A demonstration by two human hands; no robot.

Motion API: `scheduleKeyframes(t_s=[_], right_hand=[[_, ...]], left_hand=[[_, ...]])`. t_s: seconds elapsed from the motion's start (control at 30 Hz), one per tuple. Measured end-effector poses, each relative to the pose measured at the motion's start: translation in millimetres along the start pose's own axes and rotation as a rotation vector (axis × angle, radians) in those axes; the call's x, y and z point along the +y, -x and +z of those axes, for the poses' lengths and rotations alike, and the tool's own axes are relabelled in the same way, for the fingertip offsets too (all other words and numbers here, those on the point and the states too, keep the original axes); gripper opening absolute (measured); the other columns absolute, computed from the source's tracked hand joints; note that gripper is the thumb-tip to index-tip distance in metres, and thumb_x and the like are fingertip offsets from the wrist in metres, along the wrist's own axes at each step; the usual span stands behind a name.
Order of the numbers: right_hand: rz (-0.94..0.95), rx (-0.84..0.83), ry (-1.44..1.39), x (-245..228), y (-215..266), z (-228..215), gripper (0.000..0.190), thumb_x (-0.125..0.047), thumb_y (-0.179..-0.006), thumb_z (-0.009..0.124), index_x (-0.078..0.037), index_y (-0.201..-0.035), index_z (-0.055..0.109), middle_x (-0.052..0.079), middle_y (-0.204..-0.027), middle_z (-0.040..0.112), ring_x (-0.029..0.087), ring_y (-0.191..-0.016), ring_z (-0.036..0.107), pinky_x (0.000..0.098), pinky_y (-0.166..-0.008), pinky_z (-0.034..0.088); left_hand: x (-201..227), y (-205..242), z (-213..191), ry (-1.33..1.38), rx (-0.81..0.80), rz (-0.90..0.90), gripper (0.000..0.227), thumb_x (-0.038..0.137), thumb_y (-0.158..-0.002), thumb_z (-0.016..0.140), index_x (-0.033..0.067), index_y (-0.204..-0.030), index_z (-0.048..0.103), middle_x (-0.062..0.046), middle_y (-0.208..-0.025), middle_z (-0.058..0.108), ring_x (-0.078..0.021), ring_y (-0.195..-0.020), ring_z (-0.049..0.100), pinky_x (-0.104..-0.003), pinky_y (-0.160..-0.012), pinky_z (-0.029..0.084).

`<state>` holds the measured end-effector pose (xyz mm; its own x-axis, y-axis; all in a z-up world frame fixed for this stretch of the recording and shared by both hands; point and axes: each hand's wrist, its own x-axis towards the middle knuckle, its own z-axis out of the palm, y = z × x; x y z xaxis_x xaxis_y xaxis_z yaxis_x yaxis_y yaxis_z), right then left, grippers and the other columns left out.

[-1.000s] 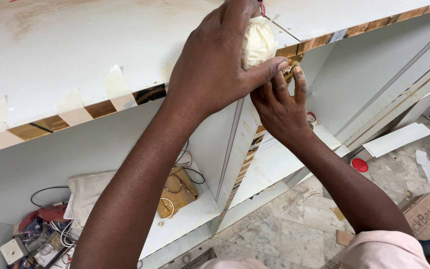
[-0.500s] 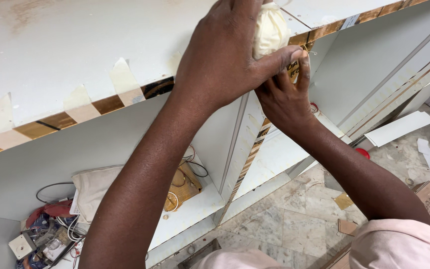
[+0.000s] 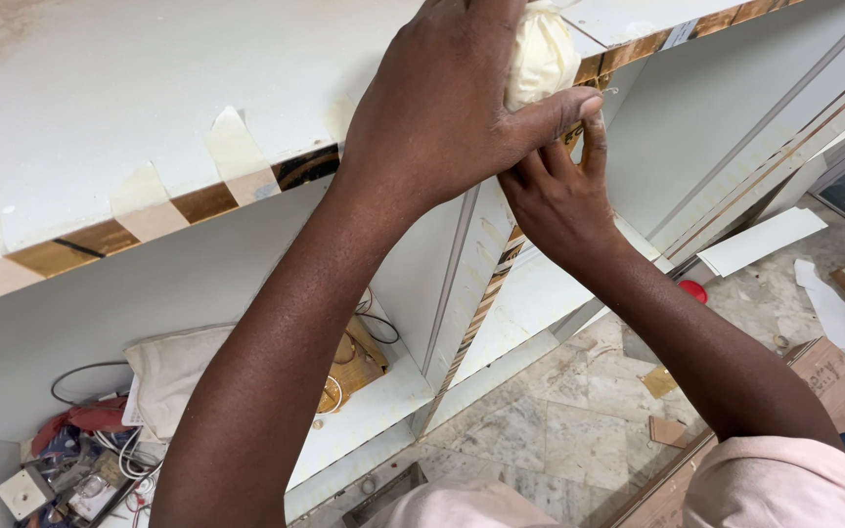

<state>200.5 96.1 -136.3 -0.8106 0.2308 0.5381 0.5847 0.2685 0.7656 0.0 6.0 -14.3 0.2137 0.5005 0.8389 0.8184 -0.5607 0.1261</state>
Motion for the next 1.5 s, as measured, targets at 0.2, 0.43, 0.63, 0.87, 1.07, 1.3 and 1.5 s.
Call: scheduleKeyframes(t_s=[0.2, 0.43, 0.63, 0.87, 1.07, 1.3, 1.5], right_hand=[[0.062, -0.035, -0.087, -12.4, -3.5, 4.8, 0.031, -0.024, -0.111, 0.064, -0.011, -0.14, 0.067, 0.006, -0.144, 0.055, 0.026, -0.146, 0.047, 0.0759, -0.121, -0.002], [0.043, 0.026, -0.008, -7.8, -2.2, 10.2, 0.037, -0.028, -0.112, 0.062, -0.016, -0.147, 0.064, 0.006, -0.15, 0.05, 0.024, -0.148, 0.041, 0.0709, -0.123, -0.004], [0.009, -0.084, -0.019, -7.6, 3.2, 10.4, 0.033, -0.026, -0.113, 0.064, -0.008, -0.14, 0.066, 0.011, -0.147, 0.049, 0.032, -0.151, 0.04, 0.0784, -0.119, 0.001], [0.047, -0.044, 0.054, -15.8, -9.1, 9.4, 0.044, -0.03, -0.104, 0.061, -0.011, -0.143, 0.068, 0.014, -0.151, 0.046, 0.03, -0.15, 0.038, 0.0777, -0.117, -0.004], [-0.008, 0.067, -0.065, 5.6, 10.7, -0.3, 0.02, -0.022, -0.113, 0.06, -0.011, -0.126, 0.072, 0.009, -0.141, 0.055, 0.028, -0.145, 0.043, 0.0609, -0.129, 0.021], [0.515, 0.24, -0.75, -3.5, 56.8, 0.1, 0.009, -0.017, -0.106, 0.07, -0.009, -0.107, 0.064, 0.008, -0.124, 0.063, 0.027, -0.128, 0.061, 0.0422, -0.105, 0.052], [0.977, 0.396, -1.499, -36.4, 57.1, 0.3, 0.038, -0.018, -0.103, 0.074, -0.006, -0.128, 0.048, 0.011, -0.127, 0.061, 0.023, -0.119, 0.068, 0.0352, -0.099, 0.062]], left_hand=[[-1.2, 1.7, 1.9, 0.035, -0.049, -0.025, 0.073, 0.06, -0.095, 0.078, -0.0002, -0.13, 0.057, -0.018, -0.107, 0.07, -0.0275, -0.094, 0.074, -0.043, -0.08, 0.062], [-3.2, 4.4, 6.6, -0.015, 0.024, 0.045, 0.076, 0.062, -0.096, 0.078, -0.0018, -0.132, 0.057, -0.02, -0.109, 0.07, -0.0288, -0.094, 0.073, -0.042, -0.077, 0.063], [-1.2, 3.6, 3.1, 0.014, -0.042, 0.001, 0.073, 0.06, -0.096, 0.079, -0.0001, -0.133, 0.057, -0.019, -0.109, 0.071, -0.0279, -0.094, 0.074, -0.042, -0.078, 0.063], [0.9, 2.8, -0.8, 0.009, -0.021, -0.003, 0.076, 0.059, -0.093, 0.08, -0.0004, -0.133, 0.056, -0.019, -0.112, 0.071, -0.0301, -0.098, 0.073, -0.044, -0.081, 0.062], [2.3, 1.4, 1.4, -0.017, -0.026, -0.014, 0.077, 0.061, -0.093, 0.079, 0.0005, -0.134, 0.054, -0.018, -0.111, 0.071, -0.0292, -0.099, 0.073, -0.044, -0.08, 0.061], [8.5, 0.8, -1.8, -0.113, -0.096, 0.023, 0.074, 0.061, -0.098, 0.076, 0.0008, -0.135, 0.052, -0.018, -0.106, 0.07, -0.0286, -0.089, 0.072, -0.044, -0.072, 0.06], [14.1, -0.8, -8.3, -0.214, -0.116, 0.12, 0.073, 0.058, -0.097, 0.081, 0.0038, -0.137, 0.054, -0.014, -0.116, 0.067, -0.026, -0.099, 0.069, -0.045, -0.08, 0.056]])
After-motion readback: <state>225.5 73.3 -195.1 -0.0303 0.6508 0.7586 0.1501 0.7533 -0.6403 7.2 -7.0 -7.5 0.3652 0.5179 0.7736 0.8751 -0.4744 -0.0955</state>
